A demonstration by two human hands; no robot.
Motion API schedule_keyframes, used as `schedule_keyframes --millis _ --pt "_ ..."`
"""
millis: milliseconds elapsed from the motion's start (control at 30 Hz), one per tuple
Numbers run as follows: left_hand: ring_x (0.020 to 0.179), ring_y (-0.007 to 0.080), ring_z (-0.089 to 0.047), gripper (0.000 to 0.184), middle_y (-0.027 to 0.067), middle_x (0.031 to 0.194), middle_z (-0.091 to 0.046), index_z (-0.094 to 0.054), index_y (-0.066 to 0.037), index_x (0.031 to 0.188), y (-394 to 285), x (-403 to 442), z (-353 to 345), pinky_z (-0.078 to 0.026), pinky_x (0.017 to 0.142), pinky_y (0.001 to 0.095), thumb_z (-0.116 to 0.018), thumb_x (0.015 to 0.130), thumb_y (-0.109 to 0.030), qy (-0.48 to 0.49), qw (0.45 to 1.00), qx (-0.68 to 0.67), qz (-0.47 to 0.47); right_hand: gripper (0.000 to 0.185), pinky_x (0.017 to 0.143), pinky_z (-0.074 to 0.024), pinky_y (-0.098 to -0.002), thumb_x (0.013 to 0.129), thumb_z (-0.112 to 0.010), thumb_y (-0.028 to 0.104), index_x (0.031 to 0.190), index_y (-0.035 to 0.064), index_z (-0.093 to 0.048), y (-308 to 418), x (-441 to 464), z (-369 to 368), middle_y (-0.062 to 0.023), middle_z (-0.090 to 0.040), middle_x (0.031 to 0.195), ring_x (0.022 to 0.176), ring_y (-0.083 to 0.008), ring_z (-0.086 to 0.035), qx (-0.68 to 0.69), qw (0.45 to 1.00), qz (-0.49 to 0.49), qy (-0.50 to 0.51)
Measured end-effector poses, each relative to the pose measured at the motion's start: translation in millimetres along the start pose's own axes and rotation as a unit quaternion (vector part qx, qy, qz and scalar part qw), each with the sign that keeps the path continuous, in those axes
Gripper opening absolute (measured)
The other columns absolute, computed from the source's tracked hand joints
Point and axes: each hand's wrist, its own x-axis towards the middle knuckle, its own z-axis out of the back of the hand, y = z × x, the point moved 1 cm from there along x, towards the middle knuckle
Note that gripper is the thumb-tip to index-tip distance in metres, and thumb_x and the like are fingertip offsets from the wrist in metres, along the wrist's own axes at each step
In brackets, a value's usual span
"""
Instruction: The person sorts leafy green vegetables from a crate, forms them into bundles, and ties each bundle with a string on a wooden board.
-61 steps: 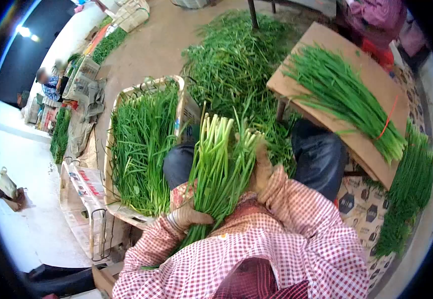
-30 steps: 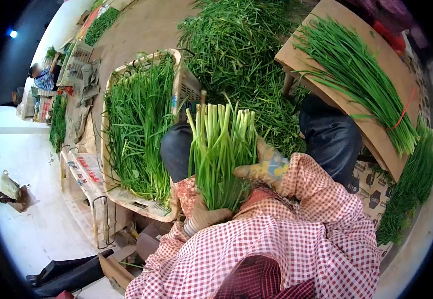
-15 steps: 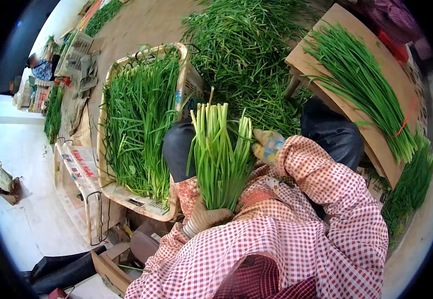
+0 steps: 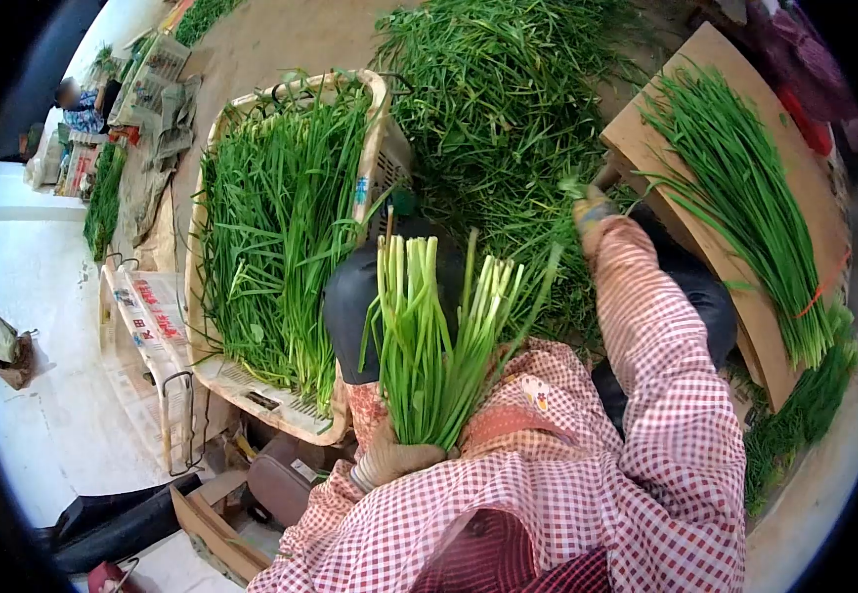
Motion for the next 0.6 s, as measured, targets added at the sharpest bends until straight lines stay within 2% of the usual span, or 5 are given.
schedule_keyframes --millis 100,200,267,400,600 --pt "0.096 0.0197 -0.063 0.061 0.0091 0.109 -0.066 -0.057 -0.003 0.12 5 2 8 -0.052 0.084 0.0345 -0.08 0.064 0.002 0.005 0.998 -0.009 0.055 0.027 0.048 -0.0451 -0.0228 0.093 -0.053 0.018 0.113 0.0014 -0.058 -16 1 -9 -0.0064 -0.065 0.092 0.065 -0.0118 -0.06 0.368 0.925 -0.053 0.076" --pt "0.099 0.0196 -0.062 0.064 0.0083 0.113 -0.065 -0.054 -0.005 0.124 4 16 6 -0.051 0.087 0.0346 -0.079 0.065 0.003 0.041 0.997 -0.008 0.058 0.038 0.047 -0.0484 -0.0242 0.092 -0.055 0.022 0.123 -0.0013 -0.053 8 -26 -7 -0.0114 -0.067 0.102 0.068 -0.0141 -0.063 0.457 0.836 0.052 0.3" --pt "0.101 0.0197 -0.061 0.066 0.0081 0.115 -0.064 -0.053 -0.006 0.126 4 19 5 -0.05 0.088 0.0347 -0.078 0.066 0.004 0.043 0.997 0.003 0.058 0.045 0.055 -0.0532 -0.0285 0.094 -0.055 0.025 0.129 -0.0025 -0.05 13 -23 -24 -0.0149 -0.065 0.11 0.076 -0.0188 -0.066 0.526 0.662 0.183 0.501" --pt "0.107 0.0204 -0.059 0.071 0.0087 0.12 -0.061 -0.046 -0.006 0.132 -4 23 0 -0.048 0.091 0.0352 -0.077 0.069 0.003 0.053 0.997 0.019 0.055 0.046 0.075 -0.0541 -0.0288 0.09 -0.064 0.031 0.125 0.0021 -0.056 51 -54 -3 -0.016 -0.066 0.105 0.087 -0.0192 -0.065 0.266 0.81 0.308 0.421" --pt "0.108 0.0205 -0.058 0.075 0.0105 0.123 -0.058 -0.041 -0.005 0.136 -21 15 -6 -0.046 0.093 0.0346 -0.076 0.07 0.001 0.062 0.996 0.028 0.055 0.035 0.075 -0.0535 -0.033 0.087 -0.068 0.021 0.119 0.008 -0.063 53 -33 10 -0.0075 -0.069 0.095 0.08 -0.0165 -0.064 0.112 0.979 0.127 0.112"
